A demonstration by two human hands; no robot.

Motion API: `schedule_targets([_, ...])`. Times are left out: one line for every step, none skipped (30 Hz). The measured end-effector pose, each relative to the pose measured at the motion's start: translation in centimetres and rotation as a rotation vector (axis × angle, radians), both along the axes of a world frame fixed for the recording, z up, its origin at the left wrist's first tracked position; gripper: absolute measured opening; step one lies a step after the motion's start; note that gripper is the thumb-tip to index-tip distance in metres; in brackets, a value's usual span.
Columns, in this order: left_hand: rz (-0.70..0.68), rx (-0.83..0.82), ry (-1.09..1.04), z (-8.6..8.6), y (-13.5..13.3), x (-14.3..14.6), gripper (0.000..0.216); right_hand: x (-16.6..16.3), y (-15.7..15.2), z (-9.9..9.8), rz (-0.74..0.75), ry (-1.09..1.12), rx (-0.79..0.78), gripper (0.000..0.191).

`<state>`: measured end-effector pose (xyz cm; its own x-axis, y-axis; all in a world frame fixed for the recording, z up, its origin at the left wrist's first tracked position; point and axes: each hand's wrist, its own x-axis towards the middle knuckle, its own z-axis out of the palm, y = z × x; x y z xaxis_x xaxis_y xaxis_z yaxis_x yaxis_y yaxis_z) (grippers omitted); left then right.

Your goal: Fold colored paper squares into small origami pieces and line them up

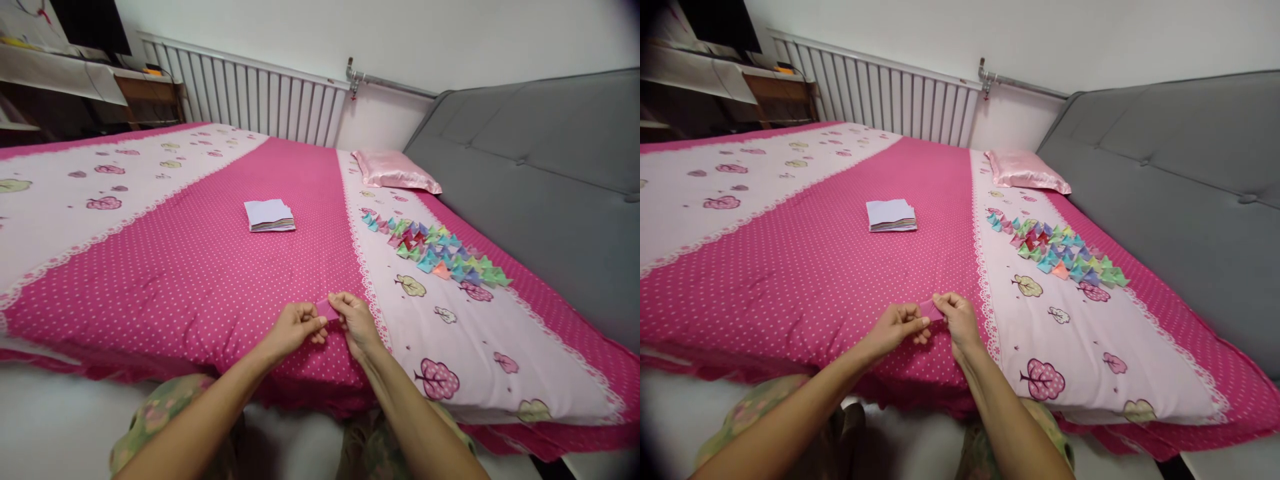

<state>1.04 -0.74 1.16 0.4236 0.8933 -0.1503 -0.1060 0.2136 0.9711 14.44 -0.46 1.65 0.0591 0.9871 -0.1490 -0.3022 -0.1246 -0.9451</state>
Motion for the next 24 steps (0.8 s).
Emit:
schedule_targets([0.016, 0.006, -0.002, -0.03, 0.0, 0.03, 0.034, -0.02, -0.01, 0.02, 0.003, 0.01, -0.014, 0.032])
schedule_targets([0.03, 0.01, -0.003, -0.03, -0.01, 0.06, 0.034, -0.03, -0.02, 0.03, 0.007, 0.022, -0.028, 0.032])
schedule_targets([0.041, 0.011, -0.005, -0.01, -0.03, 0.1, 0.034, -0.04, -0.03, 0.02, 0.011, 0.034, -0.04, 0.032])
schedule_targets([0.047, 0.009, -0.006, 0.0, -0.05, 0.13, 0.034, -0.05, -0.02, -0.01, 0.014, 0.045, -0.051, 0.033])
schedule_targets([0.047, 0.006, -0.006, 0.01, -0.05, 0.16, 0.034, -0.07, -0.02, -0.05, 0.015, 0.056, -0.061, 0.033])
schedule_targets([0.045, 0.001, -0.007, 0.0, -0.05, 0.19, 0.033, -0.1, -0.01, -0.11, 0.015, 0.066, -0.068, 0.033])
schedule_targets([0.047, -0.003, -0.008, -0.02, -0.04, 0.22, 0.033, -0.14, 0.0, -0.18, 0.014, 0.075, -0.073, 0.033])
schedule_targets([0.052, -0.008, -0.01, -0.05, -0.02, 0.24, 0.032, -0.18, 0.01, -0.26, 0.014, 0.083, -0.074, 0.033])
schedule_targets([0.064, -0.013, -0.013, -0.07, 0.0, 0.26, 0.031, -0.23, 0.01, -0.34, 0.015, 0.089, -0.07, 0.033])
schedule_targets([0.083, -0.016, -0.017, -0.07, 0.02, 0.28, 0.03, -0.29, 0.0, -0.41, 0.02, 0.09, -0.061, 0.032])
schedule_targets([0.108, -0.017, -0.021, -0.04, 0.04, 0.3, 0.029, -0.35, -0.02, -0.48, 0.035, 0.088, -0.051, 0.031])
schedule_targets([0.135, -0.015, -0.025, 0.01, 0.05, 0.3, 0.028, -0.41, -0.05, -0.52, 0.056, 0.08, -0.04, 0.031])
schedule_targets([0.161, -0.01, -0.028, 0.09, 0.05, 0.3, 0.027, -0.48, -0.09, -0.55, 0.075, 0.07, -0.029, 0.03])
schedule_targets([0.182, -0.002, -0.031, 0.17, 0.05, 0.29, 0.026, -0.54, -0.14, -0.57, 0.084, 0.057, -0.017, 0.029])
schedule_targets([0.199, 0.008, -0.034, 0.26, 0.04, 0.26, 0.026, -0.6, -0.19, -0.57, 0.08, 0.045, -0.004, 0.028])
schedule_targets([0.208, 0.018, -0.035, 0.33, 0.04, 0.24, 0.025, -0.66, -0.23, -0.57, 0.063, 0.034, 0.012, 0.027])
schedule_targets([0.21, 0.026, -0.036, 0.37, 0.04, 0.21, 0.025, -0.7, -0.27, -0.57, 0.04, 0.025, 0.03, 0.027])
schedule_targets([0.208, 0.033, -0.035, 0.38, 0.05, 0.18, 0.026, -0.73, -0.3, -0.56, 0.019, 0.017, 0.046, 0.026])
schedule_targets([0.203, 0.038, -0.034, 0.35, 0.06, 0.15, 0.026, -0.74, -0.31, -0.57, 0.006, 0.012, 0.059, 0.025])
schedule_targets([0.197, 0.042, -0.032, 0.31, 0.07, 0.12, 0.026, -0.74, -0.32, -0.57, 0.001, 0.01, 0.066, 0.025])
schedule_targets([0.19, 0.046, -0.029, 0.24, 0.09, 0.1, 0.027, -0.72, -0.32, -0.58, 0.003, 0.009, 0.069, 0.025])
schedule_targets([0.183, 0.049, -0.026, 0.18, 0.11, 0.07, 0.027, -0.7, -0.31, -0.58, 0.006, 0.009, 0.069, 0.024])
schedule_targets([0.176, 0.052, -0.023, 0.12, 0.12, 0.06, 0.028, -0.68, -0.31, -0.56, 0.009, 0.01, 0.069, 0.024])
schedule_targets([0.171, 0.053, -0.022, 0.08, 0.13, 0.04, 0.028, -0.66, -0.3, -0.54, 0.013, 0.011, 0.073, 0.023])
